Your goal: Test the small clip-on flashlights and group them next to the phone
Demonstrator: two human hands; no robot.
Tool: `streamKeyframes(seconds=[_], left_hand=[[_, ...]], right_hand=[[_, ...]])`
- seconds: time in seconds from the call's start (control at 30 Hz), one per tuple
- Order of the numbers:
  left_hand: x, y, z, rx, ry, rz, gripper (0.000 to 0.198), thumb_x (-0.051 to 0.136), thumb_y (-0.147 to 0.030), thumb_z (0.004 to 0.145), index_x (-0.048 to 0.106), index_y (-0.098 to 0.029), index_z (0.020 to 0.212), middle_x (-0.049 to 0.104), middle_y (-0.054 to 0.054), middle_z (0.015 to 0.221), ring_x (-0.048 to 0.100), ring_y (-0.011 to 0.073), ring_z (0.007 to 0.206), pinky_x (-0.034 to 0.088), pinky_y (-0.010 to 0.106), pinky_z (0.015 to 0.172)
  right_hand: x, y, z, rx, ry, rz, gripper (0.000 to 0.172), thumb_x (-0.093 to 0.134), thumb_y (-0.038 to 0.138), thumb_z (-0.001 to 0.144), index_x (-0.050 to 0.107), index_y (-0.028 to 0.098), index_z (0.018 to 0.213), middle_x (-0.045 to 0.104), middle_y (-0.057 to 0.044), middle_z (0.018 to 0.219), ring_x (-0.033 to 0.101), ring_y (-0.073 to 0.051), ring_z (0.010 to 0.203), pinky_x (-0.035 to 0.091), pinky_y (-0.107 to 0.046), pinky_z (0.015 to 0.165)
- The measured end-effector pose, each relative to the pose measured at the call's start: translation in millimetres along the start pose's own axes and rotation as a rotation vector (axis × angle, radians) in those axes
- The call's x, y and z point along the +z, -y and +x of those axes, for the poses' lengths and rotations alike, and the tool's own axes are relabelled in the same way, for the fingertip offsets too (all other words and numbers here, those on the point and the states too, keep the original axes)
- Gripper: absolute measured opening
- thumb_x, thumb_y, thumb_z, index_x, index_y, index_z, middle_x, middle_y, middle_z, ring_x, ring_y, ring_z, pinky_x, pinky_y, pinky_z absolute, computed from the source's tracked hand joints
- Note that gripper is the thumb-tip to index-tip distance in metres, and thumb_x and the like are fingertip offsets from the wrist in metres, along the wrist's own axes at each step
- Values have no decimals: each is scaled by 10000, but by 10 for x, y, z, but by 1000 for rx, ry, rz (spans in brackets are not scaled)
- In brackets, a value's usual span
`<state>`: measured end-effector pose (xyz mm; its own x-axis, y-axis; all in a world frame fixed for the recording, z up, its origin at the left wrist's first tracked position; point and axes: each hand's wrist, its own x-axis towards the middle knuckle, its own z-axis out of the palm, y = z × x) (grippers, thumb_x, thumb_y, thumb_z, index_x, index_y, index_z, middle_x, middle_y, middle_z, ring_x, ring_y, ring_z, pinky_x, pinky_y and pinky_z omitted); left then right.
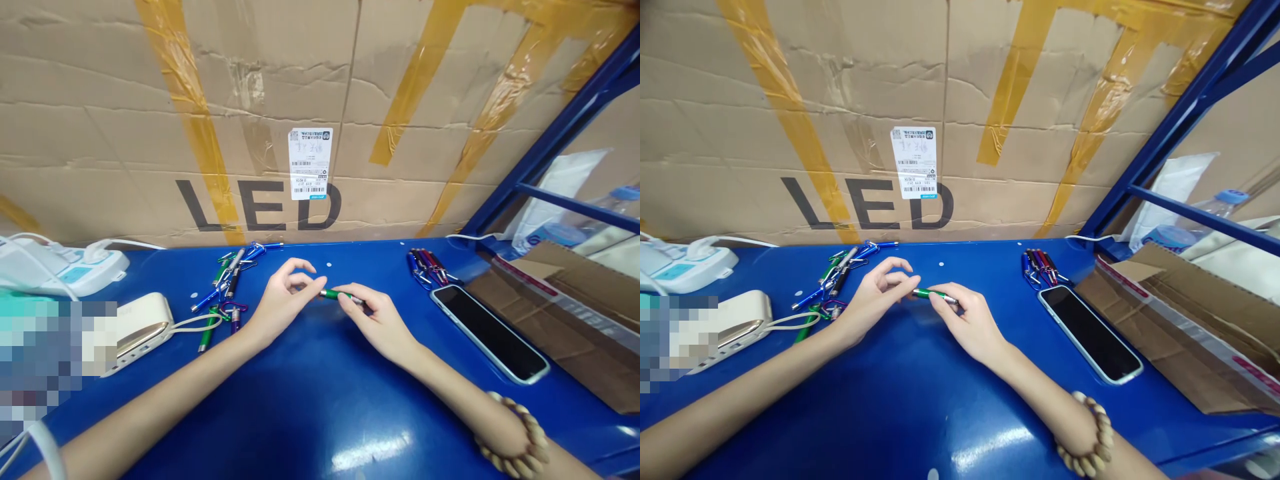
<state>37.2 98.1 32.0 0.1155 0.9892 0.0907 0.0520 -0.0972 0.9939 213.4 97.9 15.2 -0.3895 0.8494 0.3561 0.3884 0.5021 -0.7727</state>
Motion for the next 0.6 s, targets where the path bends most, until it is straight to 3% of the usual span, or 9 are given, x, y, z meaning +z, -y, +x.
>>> streamKeyframes(seconds=[0.07,0.2,0.27,0.47,0.6], left_hand=[[6,46,-1,34,-1,-95,208,566,-367,798,496,-203,907,630,-3,788,580,148,762,387,247,667],[59,190,-43,-6,280,-311,351,411,-393,847,514,-205,1125,587,70,1163,519,234,1115,381,334,883],[88,258,-66,2,327,-341,392,427,-394,831,521,-196,1156,555,83,1244,447,256,1221,320,364,987],[92,307,-105,63,127,-352,468,341,-418,810,527,-146,1142,547,137,1272,455,313,1210,322,411,958],[87,286,-136,109,55,-327,477,333,-419,791,512,-145,1137,561,139,1253,478,312,1181,333,409,933]], right_hand=[[-8,-13,9,-7,-28,-30,261,493,312,888,698,157,934,659,-40,791,541,-122,622,400,-231,554],[-16,-65,24,-42,-3,-50,258,500,288,882,720,155,859,600,-20,685,485,-105,567,372,-227,539],[-15,-95,30,-35,23,-40,233,519,275,870,723,163,851,598,-16,692,474,-101,562,371,-224,539],[5,-100,39,-5,84,-18,150,599,255,818,724,179,784,639,-15,732,486,-100,584,382,-224,569],[15,-77,34,14,141,-14,137,598,243,818,725,198,789,652,-11,745,508,-106,611,394,-228,593]])
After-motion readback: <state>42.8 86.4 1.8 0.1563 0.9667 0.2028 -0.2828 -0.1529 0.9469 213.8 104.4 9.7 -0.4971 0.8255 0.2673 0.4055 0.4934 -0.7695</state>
